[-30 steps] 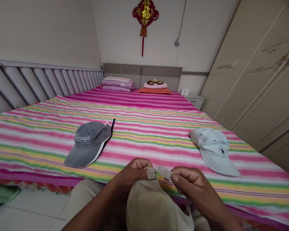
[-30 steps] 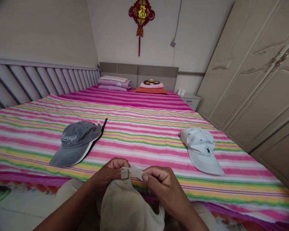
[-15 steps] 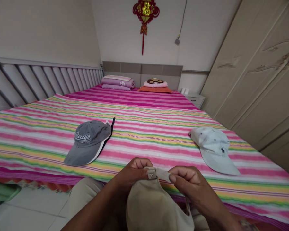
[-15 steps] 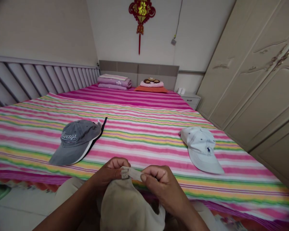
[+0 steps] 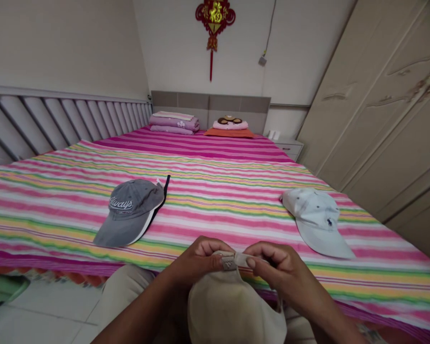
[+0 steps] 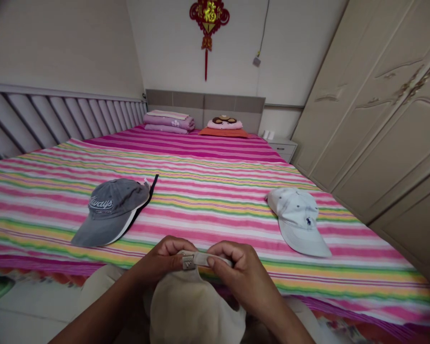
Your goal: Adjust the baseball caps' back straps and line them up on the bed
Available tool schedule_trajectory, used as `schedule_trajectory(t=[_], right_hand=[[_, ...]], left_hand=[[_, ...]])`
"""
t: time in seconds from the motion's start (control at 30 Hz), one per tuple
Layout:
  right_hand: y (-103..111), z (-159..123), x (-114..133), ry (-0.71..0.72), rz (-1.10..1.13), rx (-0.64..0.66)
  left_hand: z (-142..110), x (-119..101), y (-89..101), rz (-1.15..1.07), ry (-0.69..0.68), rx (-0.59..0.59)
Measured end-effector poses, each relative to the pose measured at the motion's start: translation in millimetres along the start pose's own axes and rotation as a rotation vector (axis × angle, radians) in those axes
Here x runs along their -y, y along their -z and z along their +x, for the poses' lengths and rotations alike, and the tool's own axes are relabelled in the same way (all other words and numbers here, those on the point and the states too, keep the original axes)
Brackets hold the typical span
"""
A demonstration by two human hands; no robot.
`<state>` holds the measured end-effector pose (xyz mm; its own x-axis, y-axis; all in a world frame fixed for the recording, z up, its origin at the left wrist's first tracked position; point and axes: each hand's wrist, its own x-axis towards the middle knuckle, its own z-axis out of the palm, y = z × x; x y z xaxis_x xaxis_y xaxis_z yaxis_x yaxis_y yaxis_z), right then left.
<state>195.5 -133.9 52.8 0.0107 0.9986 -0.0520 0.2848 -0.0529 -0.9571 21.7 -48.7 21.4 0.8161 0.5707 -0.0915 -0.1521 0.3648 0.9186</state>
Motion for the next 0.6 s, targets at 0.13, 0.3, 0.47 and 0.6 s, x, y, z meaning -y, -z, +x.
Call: schedule_trajectory(t=[0.13,0.3,0.47,0.6], right_hand=[[-0.5,-0.3,1.5,0.03,-0.009,-0.027],[-1.7,-4.5,8.9,-0.095,0.074,-0.045],[-2.4,-6.2,12.1,-0.088,0.108,-0.06],[-1.0,-3.4,7.2,-0.059,0.082,-0.029]], left_hand=[[1.0,2.5,0.7,0.075,-0.045,0.03],[0.8,3.5,-2.8,0.043,-0.049,-0.011],[2.2,3.9,-4.4,0.047,-0.07,-0.003],[2.6,2.5,-5.5,0.034,-0.078,0.011]])
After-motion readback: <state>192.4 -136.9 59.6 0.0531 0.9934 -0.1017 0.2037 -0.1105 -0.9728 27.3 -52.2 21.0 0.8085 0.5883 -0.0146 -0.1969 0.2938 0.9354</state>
